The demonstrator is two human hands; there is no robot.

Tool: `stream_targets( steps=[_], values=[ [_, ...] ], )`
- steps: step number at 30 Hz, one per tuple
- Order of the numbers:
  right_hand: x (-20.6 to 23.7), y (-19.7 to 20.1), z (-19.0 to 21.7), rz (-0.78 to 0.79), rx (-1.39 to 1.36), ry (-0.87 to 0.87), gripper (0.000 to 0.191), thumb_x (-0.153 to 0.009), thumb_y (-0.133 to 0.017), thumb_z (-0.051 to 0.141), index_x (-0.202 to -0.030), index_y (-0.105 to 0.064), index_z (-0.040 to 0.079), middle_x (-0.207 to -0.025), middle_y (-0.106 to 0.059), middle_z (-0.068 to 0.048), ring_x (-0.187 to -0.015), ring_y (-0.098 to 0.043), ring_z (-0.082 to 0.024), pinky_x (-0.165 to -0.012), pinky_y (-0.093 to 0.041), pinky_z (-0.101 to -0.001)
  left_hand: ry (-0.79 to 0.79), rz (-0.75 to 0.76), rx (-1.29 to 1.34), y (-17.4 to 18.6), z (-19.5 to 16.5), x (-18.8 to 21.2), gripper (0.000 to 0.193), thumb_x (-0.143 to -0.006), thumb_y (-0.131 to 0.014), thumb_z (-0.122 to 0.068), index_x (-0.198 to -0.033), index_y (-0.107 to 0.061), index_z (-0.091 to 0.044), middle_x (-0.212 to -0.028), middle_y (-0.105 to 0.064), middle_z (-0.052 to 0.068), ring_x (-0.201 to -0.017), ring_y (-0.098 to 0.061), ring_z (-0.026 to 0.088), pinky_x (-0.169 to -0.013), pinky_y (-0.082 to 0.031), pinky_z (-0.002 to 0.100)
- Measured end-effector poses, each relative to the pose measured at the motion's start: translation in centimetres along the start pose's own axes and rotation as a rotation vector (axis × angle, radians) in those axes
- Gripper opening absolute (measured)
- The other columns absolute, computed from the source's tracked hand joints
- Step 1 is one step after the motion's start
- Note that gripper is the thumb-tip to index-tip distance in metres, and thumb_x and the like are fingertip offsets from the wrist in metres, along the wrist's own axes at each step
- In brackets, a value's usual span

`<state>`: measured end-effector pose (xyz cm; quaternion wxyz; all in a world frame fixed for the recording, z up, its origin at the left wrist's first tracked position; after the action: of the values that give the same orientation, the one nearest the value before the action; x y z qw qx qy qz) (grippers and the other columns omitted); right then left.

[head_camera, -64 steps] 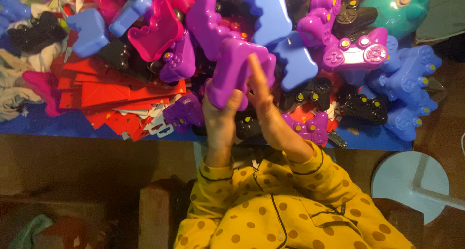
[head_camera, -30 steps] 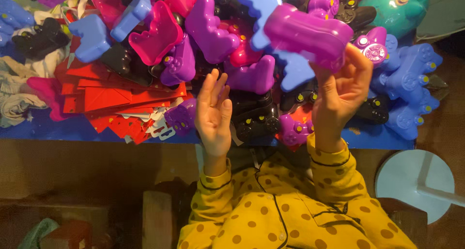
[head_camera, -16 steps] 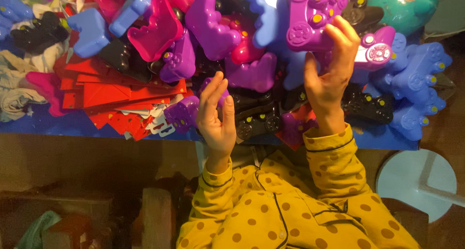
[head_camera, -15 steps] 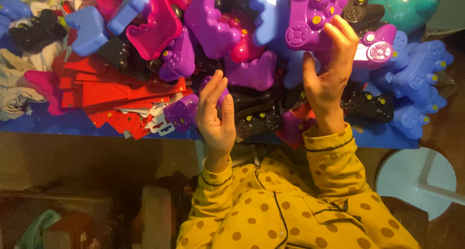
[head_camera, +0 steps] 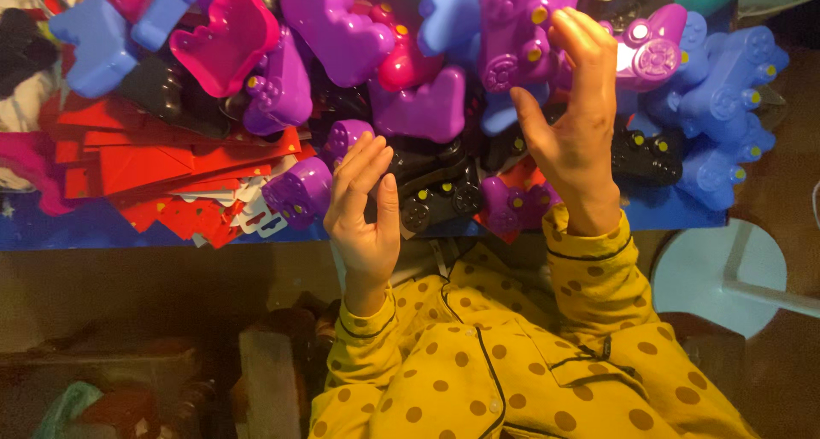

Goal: The person picks up small plastic containers from a table, turns them over to inspect them, and places them into a green bag. The person handles several purple and black containers one at a time.

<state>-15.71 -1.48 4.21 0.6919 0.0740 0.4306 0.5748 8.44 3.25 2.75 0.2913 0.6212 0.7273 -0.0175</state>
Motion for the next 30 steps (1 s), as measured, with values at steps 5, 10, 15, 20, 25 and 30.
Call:
stream_targets(
  steps=[5,10,15,20,25,30],
  values=[
    [0.4,0.5,1.5,-0.019,0.052,-0.055,0.064,-0.092,-0.082,-0.009,-0.146,-0.05,0.004,-0.147,-0.047,-0.018,-0.135,-0.053,-0.036,-0.106,-0.054,-0.036,0.047,0.021,-0.07,0.7,-0.4,1.5,0.019,-0.102,-0.065,0.002,-0.12,-0.07,0.0,-0.125,-0.07,0.013,-0.121,-0.067,0.028,-0.11,-0.053,0.037],
    [2.4,-0.1,3.9,0.012,0.084,-0.027,0.047,-0.092,-0.084,-0.009,-0.129,-0.063,0.011,-0.126,-0.057,-0.011,-0.117,-0.059,-0.03,-0.095,-0.052,-0.0358,0.077,-0.045,-0.012,1.5,0.0,3.6,0.021,-0.103,-0.063,0.005,-0.123,-0.065,0.001,-0.122,-0.069,0.013,-0.112,-0.069,0.024,-0.103,-0.056,0.035],
    [3.8,-4.0,6.3,0.332,0.176,0.234,0.048,-0.082,-0.08,0.008,-0.128,-0.065,0.011,-0.131,-0.062,-0.005,-0.117,-0.056,-0.028,-0.101,-0.042,-0.0427,0.198,-0.151,0.207,0.7,0.8,5.2,0.036,-0.105,-0.058,0.006,-0.14,-0.048,0.003,-0.131,-0.06,0.015,-0.117,-0.064,0.024,-0.107,-0.053,0.037],
    [3.8,-6.7,7.9,0.402,0.46,0.385,0.048,-0.09,-0.064,0.018,-0.137,-0.063,0.008,-0.14,-0.061,-0.005,-0.125,-0.051,-0.023,-0.106,-0.035,-0.0397,0.062,-0.08,0.019,0.5,0.8,4.0,0.033,-0.105,-0.061,0.002,-0.136,-0.051,0.002,-0.126,-0.065,0.014,-0.118,-0.066,0.027,-0.107,-0.053,0.036],
    [3.7,-7.4,8.3,0.431,0.592,0.446,0.048,-0.095,-0.058,0.021,-0.139,-0.06,0.003,-0.134,-0.061,-0.005,-0.125,-0.053,-0.02,-0.105,-0.037,-0.038,0.069,-0.083,0.024,0.4,0.8,2.7,0.027,-0.106,-0.061,-0.001,-0.133,-0.056,0.0,-0.124,-0.067,0.013,-0.115,-0.067,0.027,-0.104,-0.055,0.037],
    [2.1,-7.3,6.6,0.464,0.501,0.641,0.045,-0.094,-0.06,0.024,-0.136,-0.061,0.007,-0.133,-0.062,-0.01,-0.115,-0.057,-0.023,-0.105,-0.041,-0.0418,0.043,-0.09,-0.019,0.9,0.9,3.0,0.024,-0.106,-0.06,-0.001,-0.13,-0.058,-0.001,-0.123,-0.066,0.013,-0.116,-0.067,0.029,-0.104,-0.054,0.038]
  ],
)
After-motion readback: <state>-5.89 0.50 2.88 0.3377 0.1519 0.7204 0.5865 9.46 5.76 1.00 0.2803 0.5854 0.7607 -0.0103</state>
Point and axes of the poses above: each hand's wrist, its own x-axis away from the middle knuckle, its own y-axis out of the back of the hand, z = x × y, the point moved 2 cm from there along -x, towards the middle knuckle
